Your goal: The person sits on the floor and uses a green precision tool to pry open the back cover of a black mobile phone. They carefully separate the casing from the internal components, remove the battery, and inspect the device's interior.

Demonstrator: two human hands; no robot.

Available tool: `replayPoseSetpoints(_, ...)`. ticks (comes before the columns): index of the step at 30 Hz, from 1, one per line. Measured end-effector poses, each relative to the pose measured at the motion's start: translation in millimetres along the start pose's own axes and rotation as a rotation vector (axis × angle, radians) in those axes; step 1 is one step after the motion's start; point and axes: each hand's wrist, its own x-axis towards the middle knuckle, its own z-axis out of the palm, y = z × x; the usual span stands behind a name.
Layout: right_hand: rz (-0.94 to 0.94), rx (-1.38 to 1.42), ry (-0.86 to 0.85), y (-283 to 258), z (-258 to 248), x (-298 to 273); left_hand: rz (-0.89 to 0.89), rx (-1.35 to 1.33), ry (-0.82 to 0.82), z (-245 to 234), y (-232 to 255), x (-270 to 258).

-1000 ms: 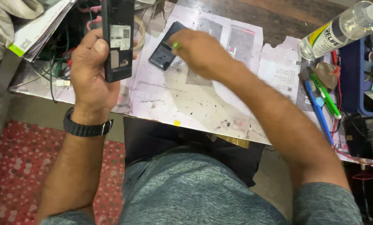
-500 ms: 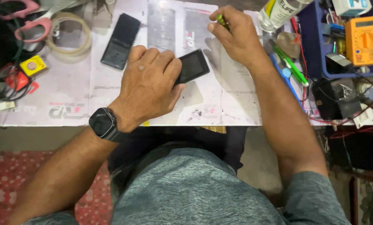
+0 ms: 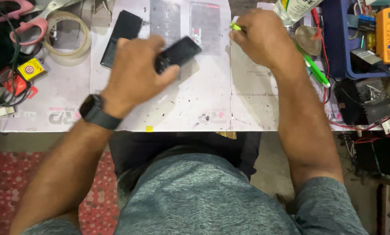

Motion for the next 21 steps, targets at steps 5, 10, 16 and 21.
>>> replayPoseSetpoints(5, 0.405, -0.198, -0.284, -16.3, -24.0, -8.5, -0.292, -0.995, 0.091, -20.1, -31.9, 0.3)
replayPoseSetpoints(10, 0.392, -0.461, -0.478, -18.2, -31.0, -2.7, -0.27, -1.578, 0.072, -51.7, -45.4, -5.7)
replayPoseSetpoints(16, 0.263, -0.196, -0.271, -12.1, -29.7, -11.0, -0.304, -1.62, 0.073, -47.3, -45.4, -10.3)
replayPoseSetpoints(21, -0.196, 0.536, -0.033, -51.9, 4.5, 11.2, -0.254, -1.673, 0.138, -40.5, -44.8, -33.9)
